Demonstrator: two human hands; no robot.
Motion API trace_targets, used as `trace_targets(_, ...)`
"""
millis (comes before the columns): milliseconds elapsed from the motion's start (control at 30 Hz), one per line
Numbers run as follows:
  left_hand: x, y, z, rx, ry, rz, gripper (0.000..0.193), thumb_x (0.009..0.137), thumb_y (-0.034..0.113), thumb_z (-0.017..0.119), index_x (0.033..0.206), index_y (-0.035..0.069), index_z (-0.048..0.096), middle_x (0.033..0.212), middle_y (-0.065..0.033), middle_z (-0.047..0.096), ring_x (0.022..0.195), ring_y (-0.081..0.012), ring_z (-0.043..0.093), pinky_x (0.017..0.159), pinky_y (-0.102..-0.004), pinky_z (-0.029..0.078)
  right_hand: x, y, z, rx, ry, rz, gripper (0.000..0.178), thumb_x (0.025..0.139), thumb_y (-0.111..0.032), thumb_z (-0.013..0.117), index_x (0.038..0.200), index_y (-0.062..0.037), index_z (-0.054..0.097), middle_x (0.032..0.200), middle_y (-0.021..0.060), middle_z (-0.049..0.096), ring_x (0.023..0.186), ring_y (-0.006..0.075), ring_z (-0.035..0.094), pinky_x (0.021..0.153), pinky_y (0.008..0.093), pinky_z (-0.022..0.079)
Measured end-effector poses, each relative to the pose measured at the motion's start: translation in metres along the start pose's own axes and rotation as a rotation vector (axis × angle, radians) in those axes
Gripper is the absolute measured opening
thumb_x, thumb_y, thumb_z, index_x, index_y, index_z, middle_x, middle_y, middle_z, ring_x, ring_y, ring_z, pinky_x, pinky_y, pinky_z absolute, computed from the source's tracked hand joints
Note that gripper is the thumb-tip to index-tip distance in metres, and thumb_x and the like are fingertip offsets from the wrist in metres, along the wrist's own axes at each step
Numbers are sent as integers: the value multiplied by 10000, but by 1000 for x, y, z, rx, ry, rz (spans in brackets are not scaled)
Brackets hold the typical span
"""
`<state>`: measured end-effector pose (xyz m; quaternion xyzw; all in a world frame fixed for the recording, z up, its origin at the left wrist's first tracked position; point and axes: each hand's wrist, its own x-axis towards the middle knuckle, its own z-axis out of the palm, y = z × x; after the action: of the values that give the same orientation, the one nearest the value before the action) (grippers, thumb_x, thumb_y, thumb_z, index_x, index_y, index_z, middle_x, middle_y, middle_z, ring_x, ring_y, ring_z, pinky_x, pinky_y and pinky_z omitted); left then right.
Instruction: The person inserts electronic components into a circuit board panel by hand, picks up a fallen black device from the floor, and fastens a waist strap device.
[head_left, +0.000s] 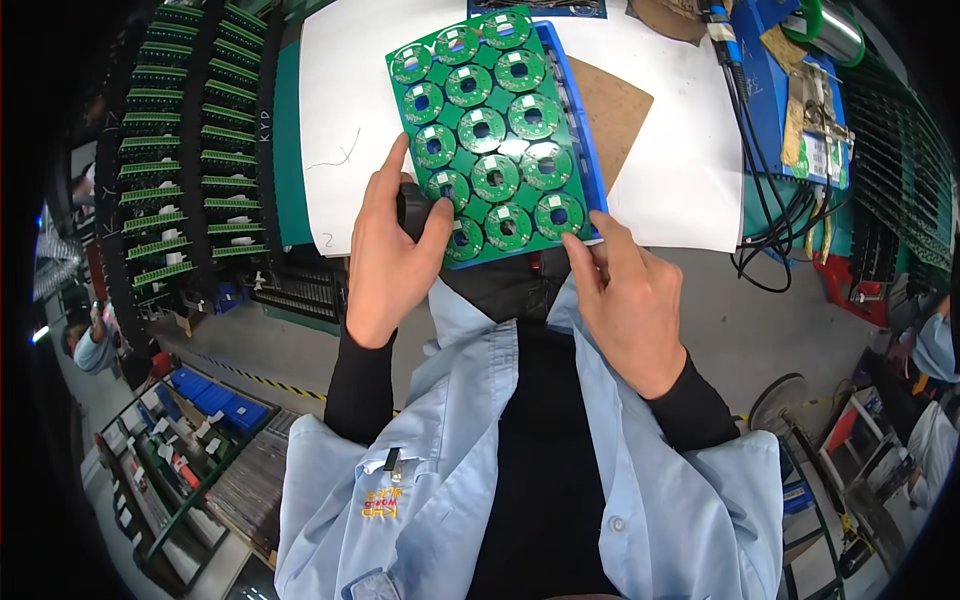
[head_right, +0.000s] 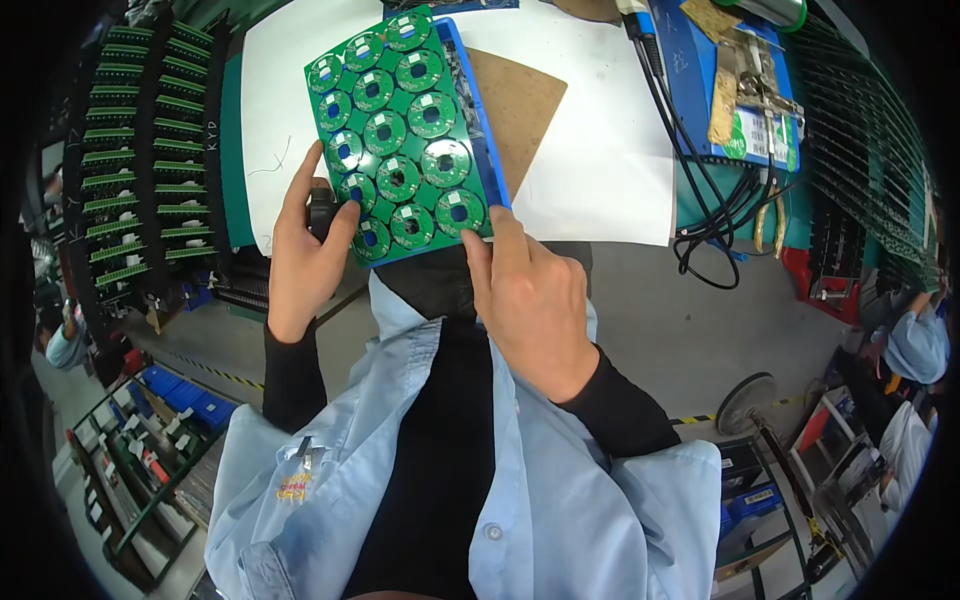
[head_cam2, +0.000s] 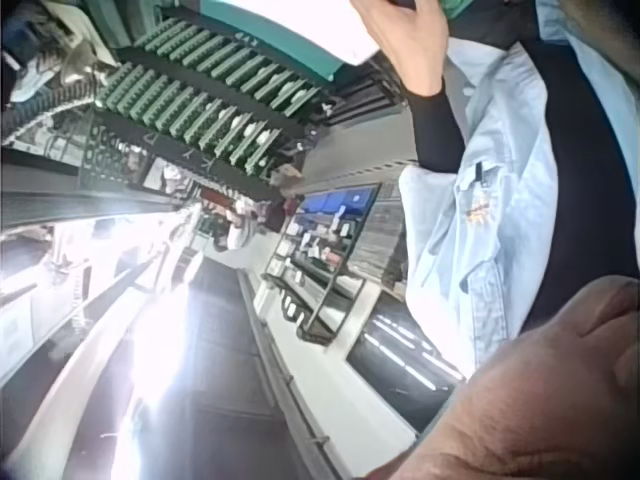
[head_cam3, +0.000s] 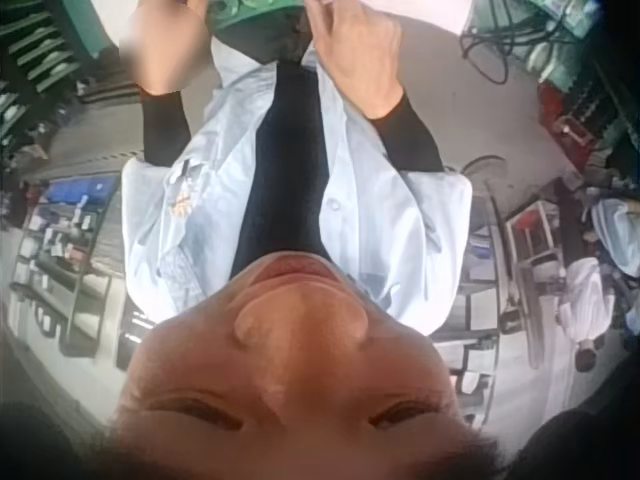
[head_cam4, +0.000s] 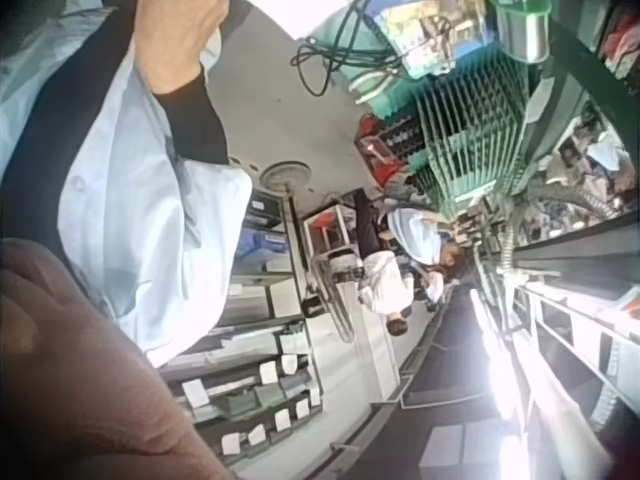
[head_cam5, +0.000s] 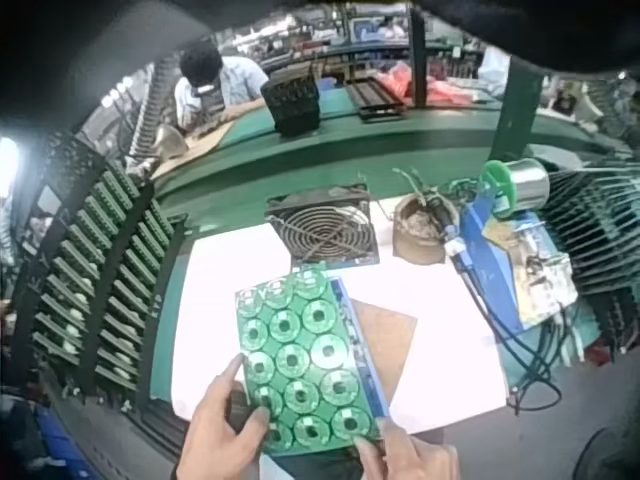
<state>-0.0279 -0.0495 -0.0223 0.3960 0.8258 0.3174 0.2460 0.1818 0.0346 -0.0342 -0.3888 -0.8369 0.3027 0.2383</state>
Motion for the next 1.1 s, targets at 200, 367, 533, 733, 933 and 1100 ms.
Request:
trace_targets(200, -2, 5, 4, 64, 151, 38, 595, 884, 73, 631, 1448, 15, 449, 1033, -89, 576, 912, -176, 554, 838, -308, 470, -18, 27, -24, 201, 126, 102, 231, 853, -87, 743, 1020, 10, 616, 554, 80, 590, 464, 241, 606, 424, 330, 424)
trace_targets(367, -62, 22, -13, -782, -169, 342, 536, 926, 293, 583, 1376, 47, 429, 1215, -145, 508, 969, -253, 581, 865, -434, 513, -57, 96, -69, 556, 28, -16, 330, 799, -158, 784, 1083, -49, 655, 604, 89, 593, 508, 235, 600, 479, 336, 443)
trace_targets(533, -88, 87, 152, -535, -532, 287, 592, 985, 503, 435, 1312, 18, 342, 1475, -321, 344, 1364, -432, 400, 1141, -545, 304, -121, 110, -70, 719, -55, -203, 780, 778, -194, 773, 1426, -18, 377, 958, 213, 636, 770, 374, 668, 610, 427, 531)
trace_targets(733, -110, 72, 237, -529, -1018, 216, 541, 1046, 437, 343, 1385, 15, 359, 1522, -233, 351, 1396, -382, 375, 1140, -480, 325, -189, 138, -59, 638, 34, 80, 829, 803, -120, 728, 1498, -40, 282, 1198, 202, 583, 1027, 413, 618, 818, 468, 535)
trace_targets(933, -109, 21, 166, -474, -975, 174, 619, 1000, 274, 504, 1479, -60, 298, 1392, -255, 528, 1358, -322, 462, 1138, -410, 303, -191, 160, -59, 893, -168, 347, 809, 803, -175, 693, 1508, -54, 316, 1404, 136, 496, 1179, 270, 574, 913, 388, 514)
trace_targets(1100, -179, -179, 80, -400, 294, -320, 280, 992, 237, 495, 1115, 14, 611, 1036, -129, 682, 1001, -202, 625, 960, -360, 453, -174, 184, -56, 1044, -324, 746, 670, 715, 17, 461, 1379, -72, 456, 1035, 70, 522, 937, 168, 608, 868, 313, 497)
